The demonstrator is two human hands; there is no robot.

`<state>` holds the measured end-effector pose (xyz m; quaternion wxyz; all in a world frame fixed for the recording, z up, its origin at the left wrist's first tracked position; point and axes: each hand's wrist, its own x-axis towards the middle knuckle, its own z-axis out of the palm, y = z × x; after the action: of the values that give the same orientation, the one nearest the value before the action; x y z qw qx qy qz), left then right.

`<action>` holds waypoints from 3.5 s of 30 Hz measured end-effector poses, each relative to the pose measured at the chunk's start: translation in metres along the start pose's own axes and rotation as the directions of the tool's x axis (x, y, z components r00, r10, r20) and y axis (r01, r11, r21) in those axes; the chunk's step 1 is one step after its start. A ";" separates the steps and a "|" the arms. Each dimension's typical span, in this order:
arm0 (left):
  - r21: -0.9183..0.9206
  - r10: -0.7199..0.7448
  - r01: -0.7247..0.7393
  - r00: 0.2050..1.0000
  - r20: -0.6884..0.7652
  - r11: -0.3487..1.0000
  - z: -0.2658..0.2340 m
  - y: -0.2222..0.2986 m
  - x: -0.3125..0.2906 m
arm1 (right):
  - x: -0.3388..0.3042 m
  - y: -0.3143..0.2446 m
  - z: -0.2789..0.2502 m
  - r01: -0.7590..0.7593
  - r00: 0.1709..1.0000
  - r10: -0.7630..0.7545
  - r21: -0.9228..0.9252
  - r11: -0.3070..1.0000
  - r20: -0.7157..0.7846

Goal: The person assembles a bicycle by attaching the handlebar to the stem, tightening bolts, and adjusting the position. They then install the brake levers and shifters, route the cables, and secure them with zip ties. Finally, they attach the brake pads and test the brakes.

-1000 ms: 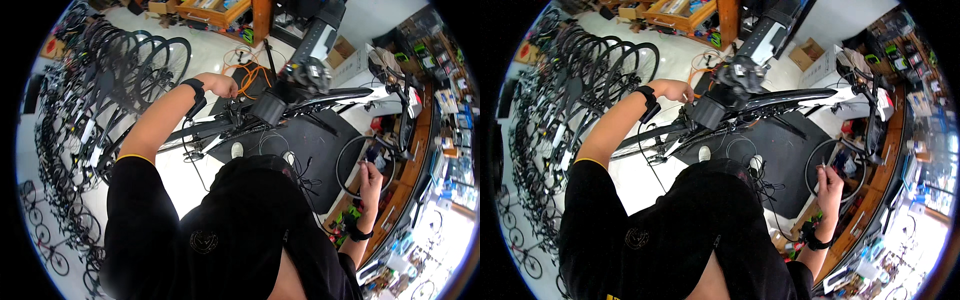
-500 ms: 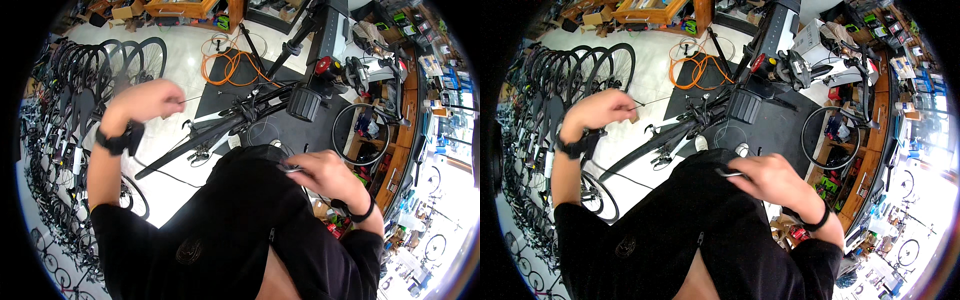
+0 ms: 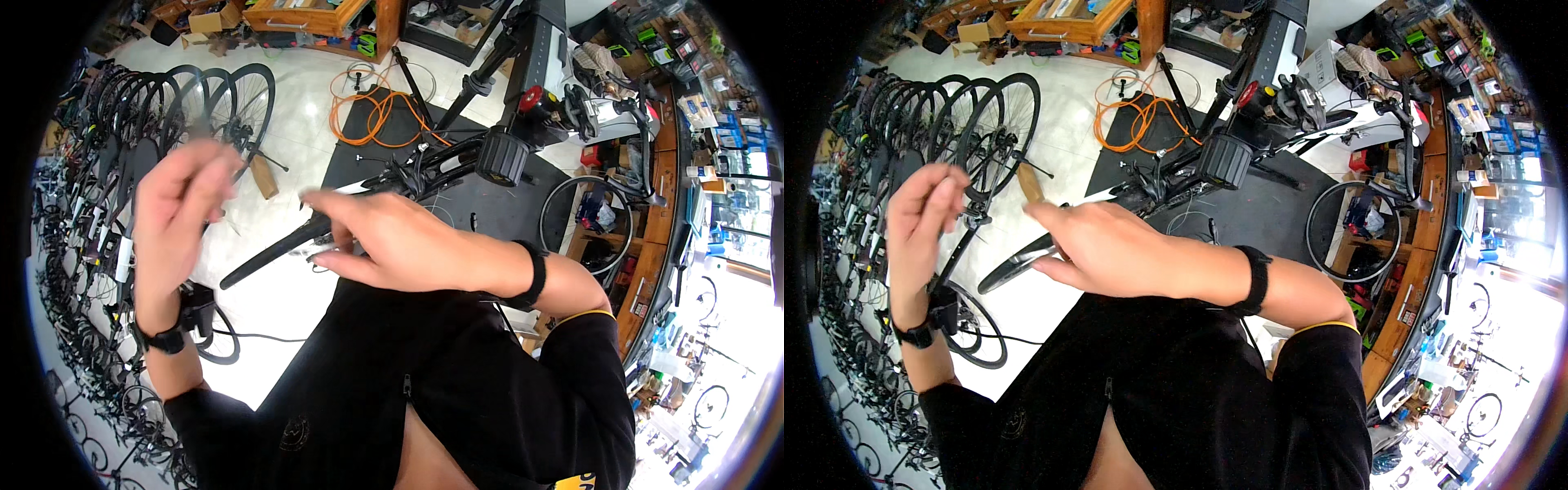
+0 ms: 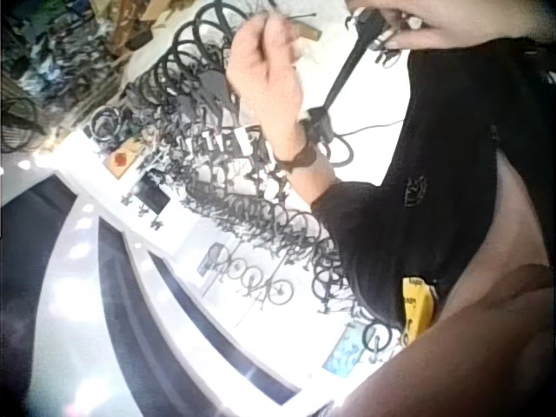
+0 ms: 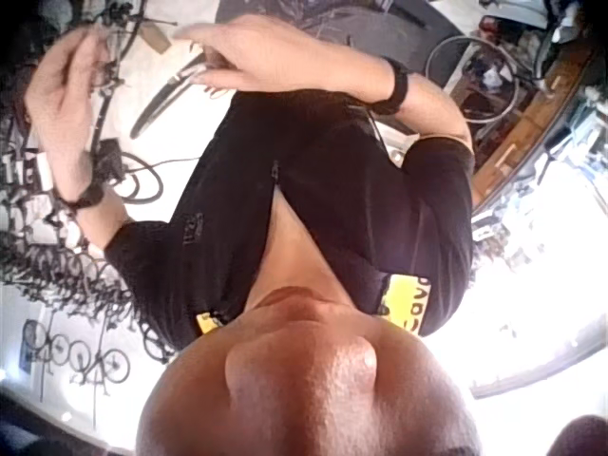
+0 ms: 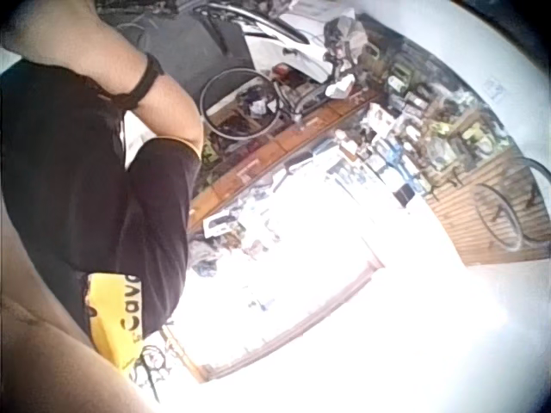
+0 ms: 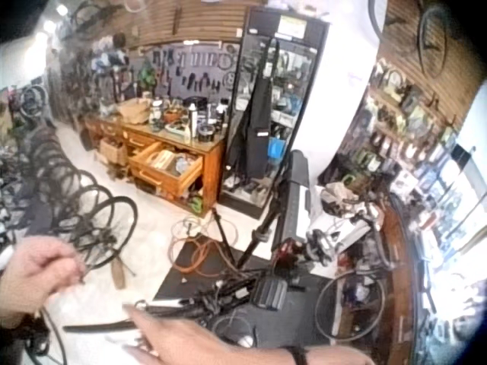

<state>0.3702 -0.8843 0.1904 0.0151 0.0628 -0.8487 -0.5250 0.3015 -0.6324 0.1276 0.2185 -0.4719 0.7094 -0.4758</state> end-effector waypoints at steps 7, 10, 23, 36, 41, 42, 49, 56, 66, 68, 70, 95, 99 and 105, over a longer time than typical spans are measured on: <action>-0.400 0.256 -0.175 0.954 0.158 0.899 0.076 0.011 0.077 | 0.015 0.044 0.017 -0.129 0.973 0.211 0.545 0.828 -0.090; -0.563 0.325 -0.193 0.935 0.142 0.803 0.090 -0.001 0.115 | 0.006 0.068 0.002 -0.205 0.958 0.262 0.358 0.911 -0.119; -0.102 0.057 0.008 0.786 0.616 0.995 0.131 -0.083 0.160 | -0.030 0.181 -0.010 -0.399 0.481 0.367 0.174 0.900 -0.796; 0.077 -0.046 -0.005 0.764 0.644 0.997 0.184 -0.149 0.151 | -0.020 0.167 -0.014 -0.522 0.434 0.419 0.156 0.838 -0.797; 0.029 -0.024 0.007 0.770 0.637 1.000 0.187 -0.149 0.150 | -0.018 0.168 -0.010 -0.539 0.456 0.453 0.167 0.825 -0.766; 0.042 -0.025 -0.002 0.772 0.635 0.999 0.187 -0.148 0.150 | -0.018 0.170 -0.010 -0.525 0.456 0.452 0.179 0.832 -0.766; -0.029 -0.011 0.044 0.719 0.695 0.999 0.197 -0.149 0.155 | -0.015 0.177 -0.009 -0.508 0.421 0.524 0.286 0.812 -0.740; -0.008 -0.005 0.014 0.720 0.693 1.000 0.201 -0.148 0.154 | -0.016 0.175 -0.003 -0.560 0.497 0.452 0.125 0.819 -0.741; 0.232 0.031 -0.221 0.783 0.621 0.947 0.210 -0.138 0.156 | -0.013 0.185 -0.005 -0.497 0.440 0.635 0.416 0.761 -0.635; 0.289 0.118 -0.361 0.780 0.614 0.887 0.210 -0.136 0.157 | -0.013 0.180 -0.009 -0.451 0.464 0.584 0.391 0.803 -0.666; 0.317 0.198 -0.470 0.762 0.617 0.824 0.210 -0.138 0.158 | -0.013 0.176 -0.012 -0.459 0.504 0.534 0.314 0.831 -0.678; 0.709 -0.696 0.257 0.570 0.437 0.656 -0.191 -0.317 -0.059 | -0.091 0.141 -0.051 -0.661 0.749 0.653 -0.047 0.749 -0.113; 0.766 -0.782 0.375 0.568 0.256 0.523 -0.210 -0.318 -0.094 | -0.092 0.144 -0.053 -0.621 0.780 0.610 -0.050 0.782 -0.141; 0.816 -0.539 0.255 0.839 0.080 0.518 -0.219 -0.349 -0.121 | -0.095 0.153 -0.053 -0.466 0.867 0.374 -0.272 0.842 -0.328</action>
<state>0.5420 -1.2178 -0.0180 -0.2752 0.1712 -0.9412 -0.0959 0.2342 -0.5085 0.0036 0.1370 -0.2668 0.8901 -0.3431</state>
